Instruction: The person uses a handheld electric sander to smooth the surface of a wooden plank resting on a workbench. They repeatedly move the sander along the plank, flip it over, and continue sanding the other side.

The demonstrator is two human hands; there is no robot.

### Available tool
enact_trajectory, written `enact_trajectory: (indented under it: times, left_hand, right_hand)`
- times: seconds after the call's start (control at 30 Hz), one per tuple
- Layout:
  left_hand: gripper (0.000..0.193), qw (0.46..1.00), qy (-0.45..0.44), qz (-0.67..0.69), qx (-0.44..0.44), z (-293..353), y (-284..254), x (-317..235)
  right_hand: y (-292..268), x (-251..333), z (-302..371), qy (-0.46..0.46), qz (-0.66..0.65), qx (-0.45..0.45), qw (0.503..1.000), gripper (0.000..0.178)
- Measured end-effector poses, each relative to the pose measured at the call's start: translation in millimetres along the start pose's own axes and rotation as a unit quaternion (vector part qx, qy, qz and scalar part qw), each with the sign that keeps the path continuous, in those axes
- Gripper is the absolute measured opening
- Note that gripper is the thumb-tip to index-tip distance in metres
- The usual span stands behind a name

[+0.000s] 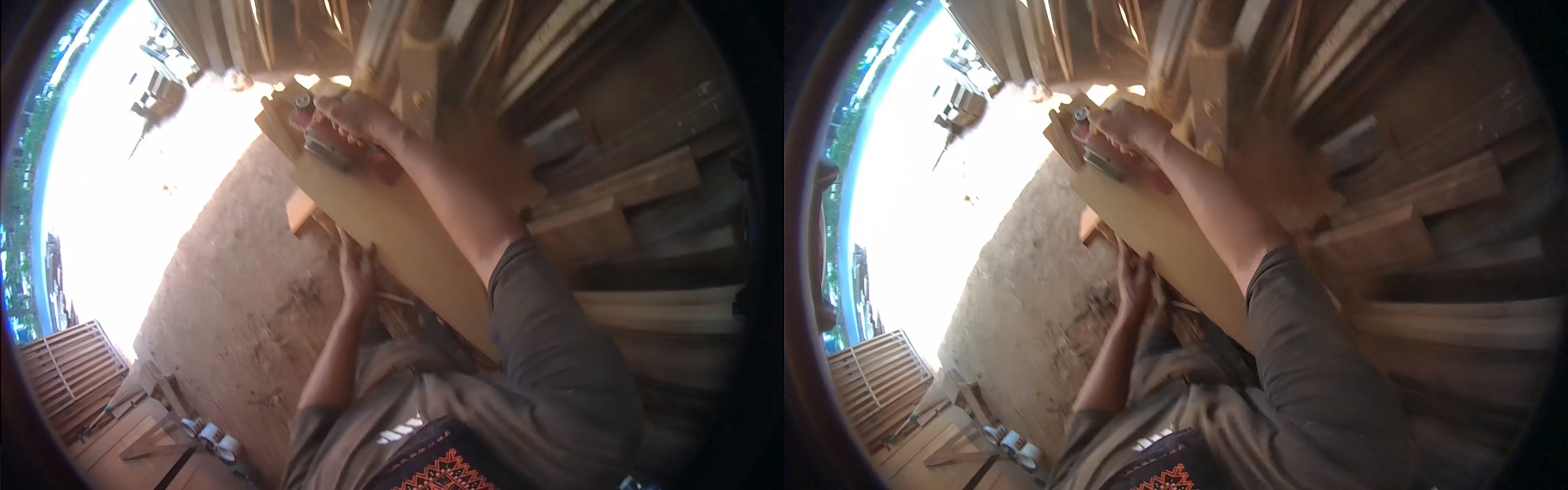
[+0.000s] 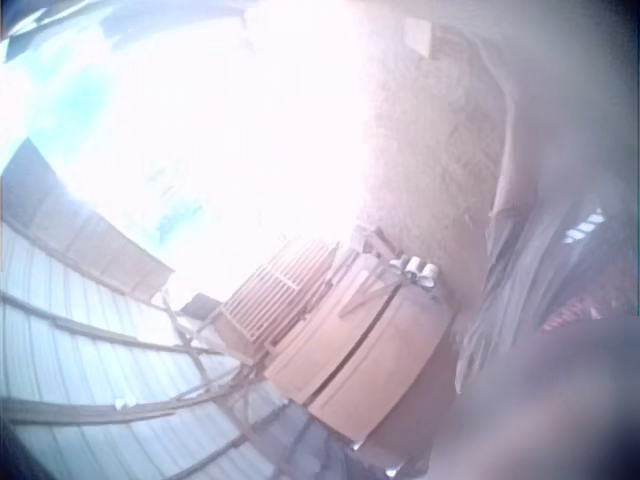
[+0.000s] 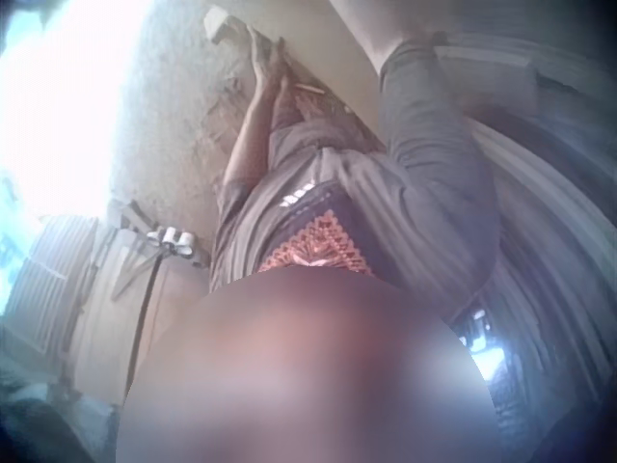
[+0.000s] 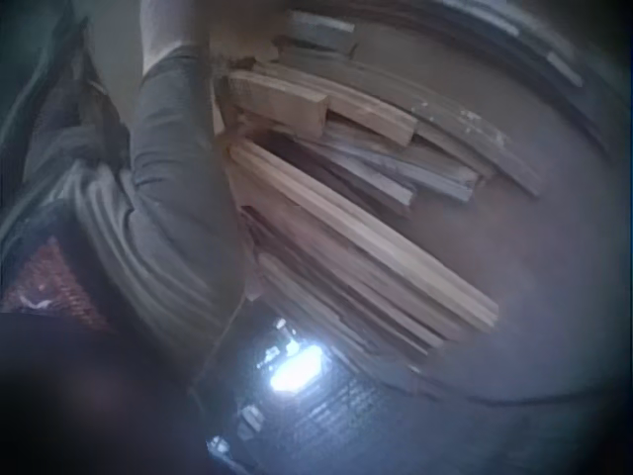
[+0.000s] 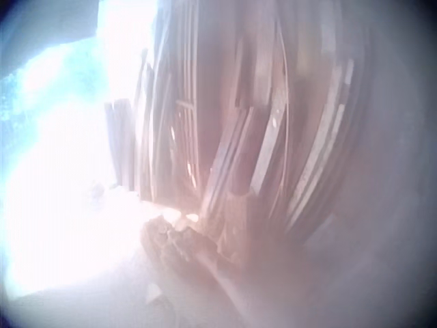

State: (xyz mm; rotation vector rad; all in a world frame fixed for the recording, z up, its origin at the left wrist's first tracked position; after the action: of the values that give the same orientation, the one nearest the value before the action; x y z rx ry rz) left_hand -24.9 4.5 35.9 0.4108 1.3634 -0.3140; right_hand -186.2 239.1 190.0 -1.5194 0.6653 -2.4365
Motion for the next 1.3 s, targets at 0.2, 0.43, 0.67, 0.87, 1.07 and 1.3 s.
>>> enact_trajectory:
  times: [0.2,0.43,0.67,0.87,1.07,1.3]
  left_hand:
    - [0.071,0.976,-0.146,0.162,-0.018,5,-9,-8]
    - [0.082,0.987,-0.125,0.098,0.007,6,-7,-23]
    - [0.074,0.984,-0.134,0.117,0.017,5,-10,-24]
    - [0.074,0.967,-0.144,0.207,0.047,7,-12,-23]
    - [0.074,0.97,-0.184,0.144,0.064,10,-20,-17]
    - [0.074,0.962,-0.178,0.187,0.089,14,-25,-20]
  right_hand:
    - [-12,-99,204,-0.111,0.112,-0.009,0.987,0.048]
    - [-32,-199,513,0.006,0.101,-0.14,0.985,0.05]
    - [-37,-219,550,0.105,0.095,-0.061,0.988,0.047]
    - [-20,-167,416,0.08,0.108,-0.077,0.988,0.044]
    - [12,-82,215,-0.041,0.105,-0.089,0.99,0.05]
    - [41,35,-13,0.015,0.008,0.0,1.0,0.052]
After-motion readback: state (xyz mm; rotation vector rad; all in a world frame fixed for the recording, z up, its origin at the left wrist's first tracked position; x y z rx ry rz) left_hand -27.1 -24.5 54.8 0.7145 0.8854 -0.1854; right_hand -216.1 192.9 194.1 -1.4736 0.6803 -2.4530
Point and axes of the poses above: each hand's wrist, its own z-axis away from the middle knuckle, its own y-axis out of the palm, x = y × z, the point moved 2 cm from there along -z, towards the middle knuckle, and after that the axes turned 13 degrees about z, right-handed, at the moved point
